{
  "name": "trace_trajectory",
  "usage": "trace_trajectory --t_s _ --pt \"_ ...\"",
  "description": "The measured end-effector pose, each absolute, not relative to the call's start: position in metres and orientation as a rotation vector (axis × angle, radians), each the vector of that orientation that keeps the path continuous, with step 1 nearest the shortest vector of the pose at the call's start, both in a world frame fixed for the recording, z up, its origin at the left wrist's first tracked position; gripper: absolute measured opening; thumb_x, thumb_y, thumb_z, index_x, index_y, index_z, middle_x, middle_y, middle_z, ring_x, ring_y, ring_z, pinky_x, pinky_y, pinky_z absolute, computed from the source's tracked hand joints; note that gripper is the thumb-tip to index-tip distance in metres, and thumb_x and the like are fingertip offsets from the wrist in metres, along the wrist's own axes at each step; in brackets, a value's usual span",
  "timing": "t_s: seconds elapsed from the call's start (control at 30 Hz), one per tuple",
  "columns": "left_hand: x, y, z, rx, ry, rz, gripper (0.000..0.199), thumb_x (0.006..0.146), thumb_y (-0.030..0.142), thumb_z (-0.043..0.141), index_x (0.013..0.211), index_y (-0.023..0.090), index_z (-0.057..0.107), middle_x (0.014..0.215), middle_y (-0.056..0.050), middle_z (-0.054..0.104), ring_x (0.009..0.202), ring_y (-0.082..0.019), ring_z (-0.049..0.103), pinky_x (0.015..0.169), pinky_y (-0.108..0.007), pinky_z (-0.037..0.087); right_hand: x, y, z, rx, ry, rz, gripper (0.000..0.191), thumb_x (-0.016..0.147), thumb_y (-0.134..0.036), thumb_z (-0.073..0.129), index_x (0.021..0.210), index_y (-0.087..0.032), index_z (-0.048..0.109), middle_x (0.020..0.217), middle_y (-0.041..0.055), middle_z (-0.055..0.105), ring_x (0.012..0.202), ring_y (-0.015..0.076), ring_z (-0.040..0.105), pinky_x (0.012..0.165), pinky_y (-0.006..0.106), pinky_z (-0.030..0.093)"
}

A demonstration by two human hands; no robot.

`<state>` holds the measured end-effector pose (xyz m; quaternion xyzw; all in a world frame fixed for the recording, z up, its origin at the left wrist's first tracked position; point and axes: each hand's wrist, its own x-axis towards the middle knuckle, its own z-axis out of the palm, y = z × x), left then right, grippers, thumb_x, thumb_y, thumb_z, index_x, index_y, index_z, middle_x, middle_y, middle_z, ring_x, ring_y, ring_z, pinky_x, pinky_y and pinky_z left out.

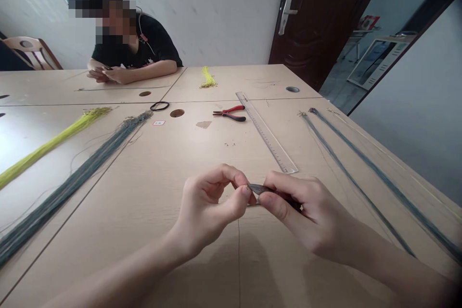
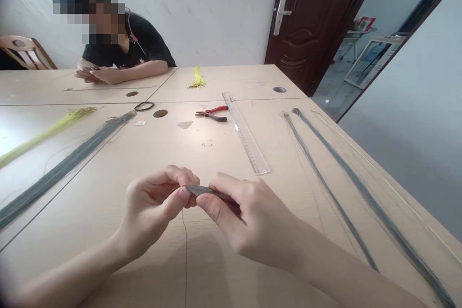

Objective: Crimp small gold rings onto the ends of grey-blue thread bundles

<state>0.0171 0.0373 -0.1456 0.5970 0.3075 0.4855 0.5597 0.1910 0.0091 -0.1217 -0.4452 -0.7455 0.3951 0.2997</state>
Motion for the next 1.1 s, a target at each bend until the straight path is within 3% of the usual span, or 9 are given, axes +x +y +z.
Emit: trace_trajectory --t_s 0.77,1.1 --pt "0.0175 0.0371 -0.1451 1.427 0.739 1.148 0.012 0.076 0.007 0.059 0.069 0.017 0.060 0.064 0.005 0.063 0.059 -0.006 0.057 0.056 -0.016 0.046 0.1905 0.0087 -0.1255 -1.185 -1.965 1.029 0.032 0.094 -0.027 0.043 0.065 -0.020 0.032 0.054 -0.0080 0.029 0.047 0.0069 0.027 0.043 0.022 0.022" --pt "0.0167 0.0369 -0.1443 1.427 0.724 1.165 0.014 0.077 0.006 0.058 0.069 0.017 0.060 0.062 0.005 0.063 0.059 -0.005 0.057 0.056 -0.014 0.046 0.1891 0.0089 -0.1207 -1.177 -1.926 1.062 0.024 0.094 -0.029 0.042 0.072 -0.020 0.043 0.055 -0.0084 0.031 0.047 0.0062 0.029 0.043 0.021 0.023"
